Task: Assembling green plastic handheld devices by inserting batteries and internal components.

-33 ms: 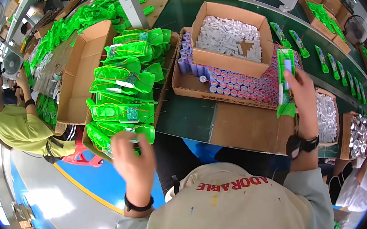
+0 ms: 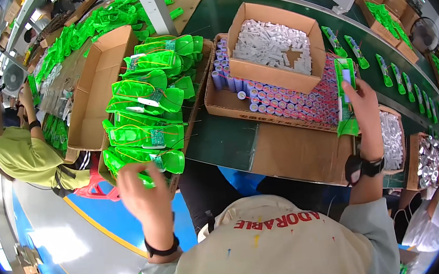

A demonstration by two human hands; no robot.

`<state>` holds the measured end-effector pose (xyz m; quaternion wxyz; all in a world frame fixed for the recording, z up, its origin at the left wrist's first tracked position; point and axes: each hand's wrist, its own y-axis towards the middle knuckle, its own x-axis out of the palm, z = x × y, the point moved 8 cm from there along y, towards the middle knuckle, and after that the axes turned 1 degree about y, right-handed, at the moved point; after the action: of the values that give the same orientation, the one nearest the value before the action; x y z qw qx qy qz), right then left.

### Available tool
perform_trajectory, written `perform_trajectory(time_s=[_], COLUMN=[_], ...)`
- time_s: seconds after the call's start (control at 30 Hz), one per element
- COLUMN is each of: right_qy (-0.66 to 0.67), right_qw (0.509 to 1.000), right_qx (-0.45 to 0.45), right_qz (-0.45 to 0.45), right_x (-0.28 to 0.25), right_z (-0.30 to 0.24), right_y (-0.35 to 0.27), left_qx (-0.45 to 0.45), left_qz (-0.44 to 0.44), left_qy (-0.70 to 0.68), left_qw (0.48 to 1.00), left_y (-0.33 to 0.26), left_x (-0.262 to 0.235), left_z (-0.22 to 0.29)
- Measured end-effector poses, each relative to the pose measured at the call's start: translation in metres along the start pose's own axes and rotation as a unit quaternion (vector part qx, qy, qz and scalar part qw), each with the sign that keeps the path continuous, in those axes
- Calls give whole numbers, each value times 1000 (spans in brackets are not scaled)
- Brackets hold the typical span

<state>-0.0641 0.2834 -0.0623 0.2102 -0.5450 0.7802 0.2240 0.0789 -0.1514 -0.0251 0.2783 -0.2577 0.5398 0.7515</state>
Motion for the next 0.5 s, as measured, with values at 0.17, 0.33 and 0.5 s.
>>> perform_trajectory(time_s=[0.17,0.33,0.5], right_qy=[-159,-183,-209], right_qw=[987,983,976], right_qx=[-21,-6,11], right_qz=[15,-29,-55], right_x=[-13,4,8], right_z=[57,42,41], right_y=[60,65,62], left_qx=[-250,-324,-280], left_qz=[-17,-229,-233], left_qy=[90,191,194], left_qw=[964,898,911], left_y=[-5,-17,-20], left_x=[-28,12,22], left_z=[-103,-133,-121])
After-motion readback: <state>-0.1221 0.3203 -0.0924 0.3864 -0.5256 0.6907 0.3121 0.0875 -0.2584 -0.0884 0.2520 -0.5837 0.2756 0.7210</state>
